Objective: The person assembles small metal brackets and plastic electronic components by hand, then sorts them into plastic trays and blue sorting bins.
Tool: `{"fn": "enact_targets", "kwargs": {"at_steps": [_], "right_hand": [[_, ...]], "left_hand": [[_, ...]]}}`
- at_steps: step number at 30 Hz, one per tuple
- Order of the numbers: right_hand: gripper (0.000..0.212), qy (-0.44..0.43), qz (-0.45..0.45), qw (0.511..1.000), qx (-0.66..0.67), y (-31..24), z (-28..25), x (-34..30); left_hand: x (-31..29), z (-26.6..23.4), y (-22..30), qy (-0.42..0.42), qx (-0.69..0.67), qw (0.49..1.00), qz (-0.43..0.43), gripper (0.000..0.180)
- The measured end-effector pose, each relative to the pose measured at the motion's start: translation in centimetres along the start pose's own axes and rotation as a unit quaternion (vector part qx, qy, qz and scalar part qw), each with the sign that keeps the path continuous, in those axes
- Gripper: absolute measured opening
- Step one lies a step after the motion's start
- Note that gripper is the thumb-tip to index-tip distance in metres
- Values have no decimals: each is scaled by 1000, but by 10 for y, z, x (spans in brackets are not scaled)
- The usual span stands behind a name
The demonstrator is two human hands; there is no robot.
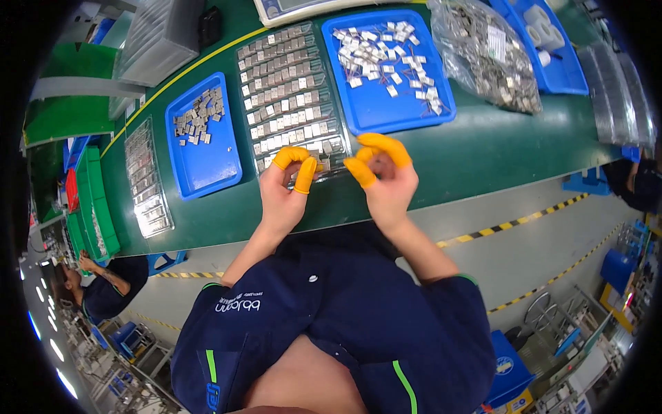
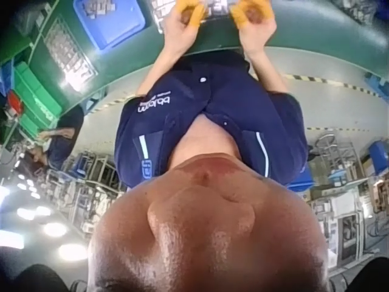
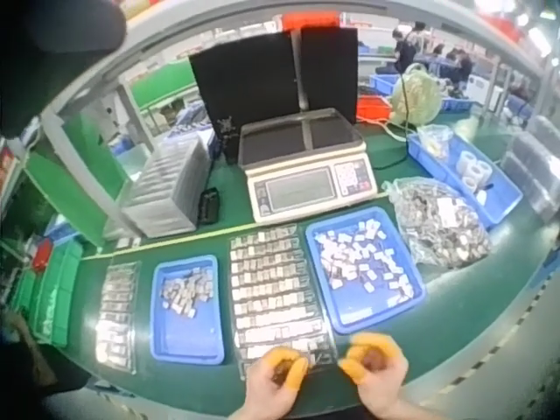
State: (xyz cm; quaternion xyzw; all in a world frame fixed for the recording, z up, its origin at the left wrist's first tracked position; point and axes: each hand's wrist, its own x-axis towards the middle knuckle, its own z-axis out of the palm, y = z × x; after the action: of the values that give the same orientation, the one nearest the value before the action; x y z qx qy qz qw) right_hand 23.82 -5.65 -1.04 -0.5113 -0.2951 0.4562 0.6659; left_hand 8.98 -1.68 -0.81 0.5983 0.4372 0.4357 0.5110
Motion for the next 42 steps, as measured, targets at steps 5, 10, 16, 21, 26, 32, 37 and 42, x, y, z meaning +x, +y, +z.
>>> {"fn": "enact_targets", "kwargs": {"at_steps": [5, 10, 16, 21, 26, 32, 37, 42], "right_hand": [[23, -74, -287, 910, -291, 8, 7, -8], [24, -56, -328, 880, -339, 11, 2, -10], [22, -49, -332, 869, -364, 15, -9, -5], [19, -72, -343, 798, -491, 21, -18, -8], [16, -84, -332, 774, -533, 21, -16, -4], [20, -118, -328, 762, -546, 21, -16, 2], [22, -149, -344, 756, -537, 20, -16, 2], [27, -163, -345, 762, -524, 22, -20, 3]], "left_hand": [[-10, 4, -3, -2, -41, 997, -58, 12], [-16, 5, 1, -33, -163, 978, -123, 10], [-30, -17, -10, -47, 168, 976, 128, 13], [-39, -15, -20, -1, 341, 912, 227, 29], [-44, -7, -16, -114, 411, 892, 154, 54], [-45, -6, -19, -148, 463, 864, 130, 59], [-43, -5, -18, -188, 462, 856, 134, 55], [-42, -5, -20, -190, 453, 861, 132, 53]]}}
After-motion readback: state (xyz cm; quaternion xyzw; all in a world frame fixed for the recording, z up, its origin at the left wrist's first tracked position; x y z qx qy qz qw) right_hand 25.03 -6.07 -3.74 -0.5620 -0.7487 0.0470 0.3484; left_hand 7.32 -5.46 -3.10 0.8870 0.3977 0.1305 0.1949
